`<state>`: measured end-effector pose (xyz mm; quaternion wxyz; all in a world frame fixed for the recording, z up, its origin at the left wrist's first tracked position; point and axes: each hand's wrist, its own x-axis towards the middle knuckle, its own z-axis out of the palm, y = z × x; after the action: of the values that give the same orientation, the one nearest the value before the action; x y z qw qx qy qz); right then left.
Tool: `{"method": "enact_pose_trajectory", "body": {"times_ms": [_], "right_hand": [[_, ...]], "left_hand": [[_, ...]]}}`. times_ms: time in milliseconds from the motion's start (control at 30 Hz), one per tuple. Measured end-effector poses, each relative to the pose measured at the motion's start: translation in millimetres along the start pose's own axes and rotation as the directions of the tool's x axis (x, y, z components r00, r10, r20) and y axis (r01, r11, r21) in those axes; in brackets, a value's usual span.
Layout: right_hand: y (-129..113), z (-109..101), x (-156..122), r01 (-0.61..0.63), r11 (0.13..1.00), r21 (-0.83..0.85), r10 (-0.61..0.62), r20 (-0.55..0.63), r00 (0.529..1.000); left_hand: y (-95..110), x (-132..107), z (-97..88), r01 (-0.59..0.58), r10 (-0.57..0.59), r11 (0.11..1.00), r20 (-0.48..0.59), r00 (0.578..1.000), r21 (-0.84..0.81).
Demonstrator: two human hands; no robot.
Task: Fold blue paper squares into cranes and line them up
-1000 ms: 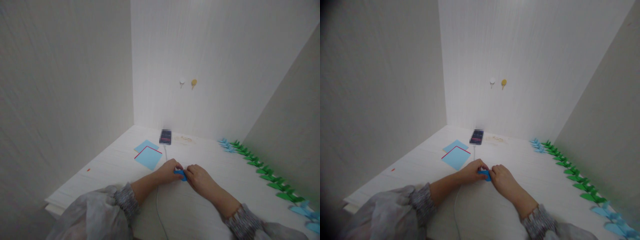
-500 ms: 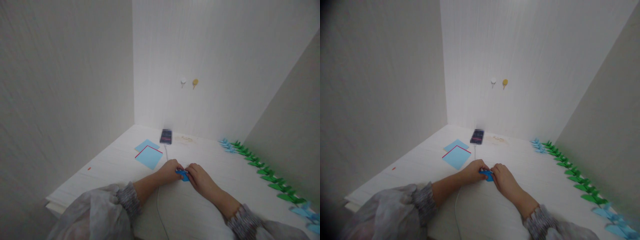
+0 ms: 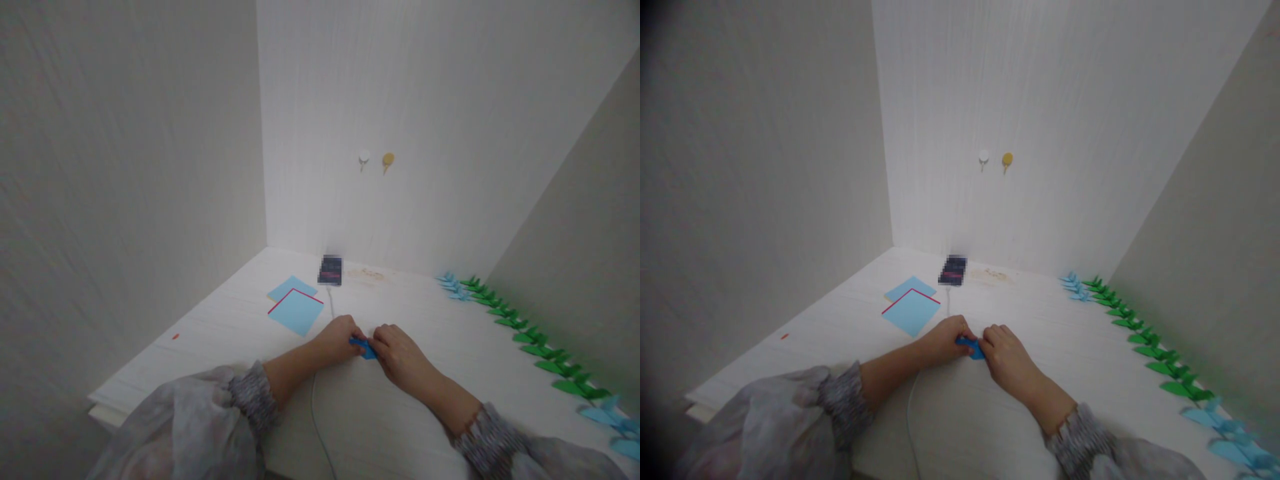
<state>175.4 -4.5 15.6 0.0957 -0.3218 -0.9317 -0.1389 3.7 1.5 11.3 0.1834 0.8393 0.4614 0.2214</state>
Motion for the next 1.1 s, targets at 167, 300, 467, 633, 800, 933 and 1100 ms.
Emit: {"method": "enact_pose_trajectory", "body": {"times_ms": [167, 300, 467, 633, 800, 933, 1100], "right_hand": [[-0.5, 0.0, -1.2, -0.014, 1.000, 0.007, 0.014, 0.012, 1.000], [-0.3, -2.3, -4.4, -0.022, 0.998, 0.064, 0.020, 0.023, 1.000], [1.3, -5.8, -9.7, -0.021, 0.986, 0.165, 0.016, 0.032, 0.999], [3.5, -4.8, -14.5, -0.008, 0.971, 0.241, 0.006, 0.009, 1.000], [5.3, -4.6, -17.4, 0.012, 0.966, 0.257, -0.013, 0.002, 1.000], [8.4, -5.2, -21.7, 0.031, 0.972, 0.232, -0.034, 0.008, 0.999], [12.4, -4.0, -27.9, -0.034, 0.966, 0.257, 0.038, -0.011, 0.999]], "left_hand": [[-4.3, 1.7, 3.3, -0.100, 0.100, 0.994, -0.007, 0.995, 0.050], [-6.1, 3.5, 5.3, -0.110, 0.110, 0.992, 0.007, 0.994, 0.064], [-5.0, 2.2, 4.8, -0.106, 0.106, 0.994, -0.004, 0.994, 0.035], [-4.5, 1.6, 4.0, -0.097, 0.097, 0.995, -0.001, 0.995, 0.013], [-6.4, 1.4, 4.9, -0.104, 0.104, 0.994, 0.011, 0.995, 0.020], [-7.4, -0.1, 4.4, -0.153, 0.152, 0.987, 0.023, 0.988, 0.047], [-9.0, -1.4, 3.9, -0.219, 0.217, 0.973, 0.037, 0.975, 0.068]]}}
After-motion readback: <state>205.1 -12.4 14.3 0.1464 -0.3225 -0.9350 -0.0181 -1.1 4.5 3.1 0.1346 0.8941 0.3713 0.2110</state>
